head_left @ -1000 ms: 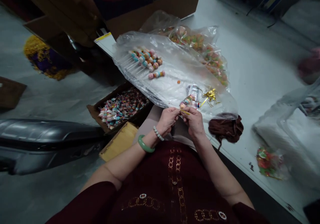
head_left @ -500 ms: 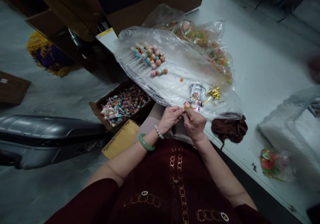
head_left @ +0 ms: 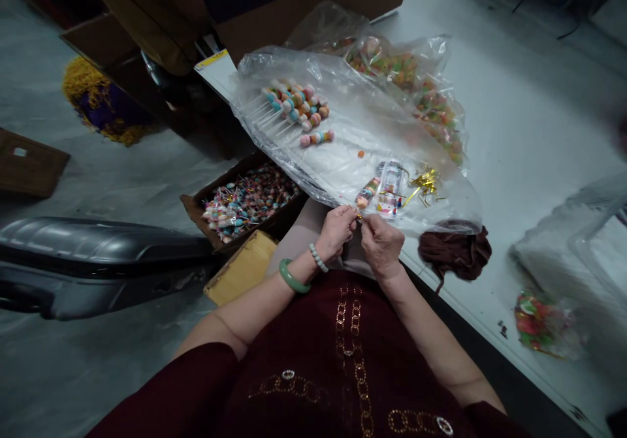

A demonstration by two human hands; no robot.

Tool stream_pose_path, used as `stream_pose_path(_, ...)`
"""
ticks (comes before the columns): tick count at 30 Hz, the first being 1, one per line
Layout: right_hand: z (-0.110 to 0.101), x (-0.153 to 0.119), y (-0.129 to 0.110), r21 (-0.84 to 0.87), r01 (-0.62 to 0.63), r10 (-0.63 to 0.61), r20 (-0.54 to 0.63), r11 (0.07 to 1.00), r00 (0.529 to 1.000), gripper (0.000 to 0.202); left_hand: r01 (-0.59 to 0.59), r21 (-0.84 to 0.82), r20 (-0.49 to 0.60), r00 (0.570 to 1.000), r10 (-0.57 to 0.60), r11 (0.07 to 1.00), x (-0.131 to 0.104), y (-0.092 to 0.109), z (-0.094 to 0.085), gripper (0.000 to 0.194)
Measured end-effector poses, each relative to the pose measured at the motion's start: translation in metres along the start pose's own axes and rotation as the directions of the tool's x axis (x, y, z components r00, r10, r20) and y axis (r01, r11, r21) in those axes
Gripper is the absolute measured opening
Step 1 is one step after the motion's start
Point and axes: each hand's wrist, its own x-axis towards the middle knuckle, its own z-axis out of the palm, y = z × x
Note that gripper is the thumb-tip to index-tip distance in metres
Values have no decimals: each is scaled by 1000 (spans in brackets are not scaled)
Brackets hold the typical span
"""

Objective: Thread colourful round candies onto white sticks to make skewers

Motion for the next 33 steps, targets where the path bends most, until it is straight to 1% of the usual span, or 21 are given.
stream_pose_path(2,-1,4,3,152,-72,65,52,986,997,24,-47,21,6,999,46,999,1,-1,-3,34)
stream_pose_path(4,-1,7,6,317,-147,118,109,937,987,22,-96,49,31,995,95,994,3,-4,-4,39)
stream_pose_path(6,2,9,8,430,-207,165,133,879,977,22,-131,76,64,990,127,988,6,-9,-5,41)
stream_pose_path(8,4,8,9,475,-244,212,120,846,970,21,-152,108,76,987,145,982,8,-14,-6,42)
stream_pose_path(10,6,7,9,483,-263,247,98,835,964,20,-180,150,73,983,171,972,9,-17,-6,41)
stream_pose_path(12,6,7,9,502,-287,282,89,816,955,18,-219,200,61,976,211,955,9,-17,-7,40)
stream_pose_path(13,5,8,8,533,-305,296,105,789,949,17,-241,220,55,971,234,945,9,-15,-8,40)
stream_pose_path(14,4,9,8,579,-331,306,145,745,941,17,-261,234,54,965,256,937,8,-13,-8,40)
stream_pose_path(15,3,10,8,636,-365,306,207,680,929,18,-279,239,57,960,274,930,7,-11,-9,40)
stream_pose_path(17,1,13,9,734,-448,276,353,511,894,19,-302,237,91,953,288,923,5,-6,-10,42)
stream_pose_path(19,0,17,11,782,-512,250,448,357,858,18,-299,227,143,952,272,927,3,-2,-10,44)
stream_pose_path(23,2,21,19,814,-560,250,516,155,819,25,-233,200,217,958,189,952,-1,1,-9,47)
stream_pose_path(25,0,21,22,812,-577,207,551,87,808,31,-170,177,261,958,120,969,-3,3,-9,46)
stream_pose_path(26,-2,20,23,812,-579,178,560,75,809,36,-115,169,296,953,61,979,-3,4,-10,46)
stream_pose_path(27,-5,19,24,815,-574,149,559,85,816,42,-41,166,342,939,-19,985,-3,6,-11,46)
stream_pose_path(28,-9,17,25,815,-566,114,555,122,824,46,47,173,400,909,-114,984,-3,7,-14,45)
stream_pose_path(29,-13,15,25,811,-556,66,554,185,830,49,136,189,463,861,-210,972,-2,8,-17,46)
stream_pose_path(30,-17,12,24,804,-533,11,550,264,835,48,209,214,522,801,-292,954,-1,10,-20,46)
stream_pose_path(31,-21,8,23,796,-486,-43,535,362,844,43,257,244,571,742,-352,935,1,11,-24,46)
stream_pose_path(32,-23,3,21,784,-416,-90,507,460,857,36,279,279,604,693,-393,919,2,13,-28,46)
stream_pose_path(33,-25,-2,19,769,-338,-123,471,542,873,30,280,318,622,660,-422,906,4,15,-32,45)
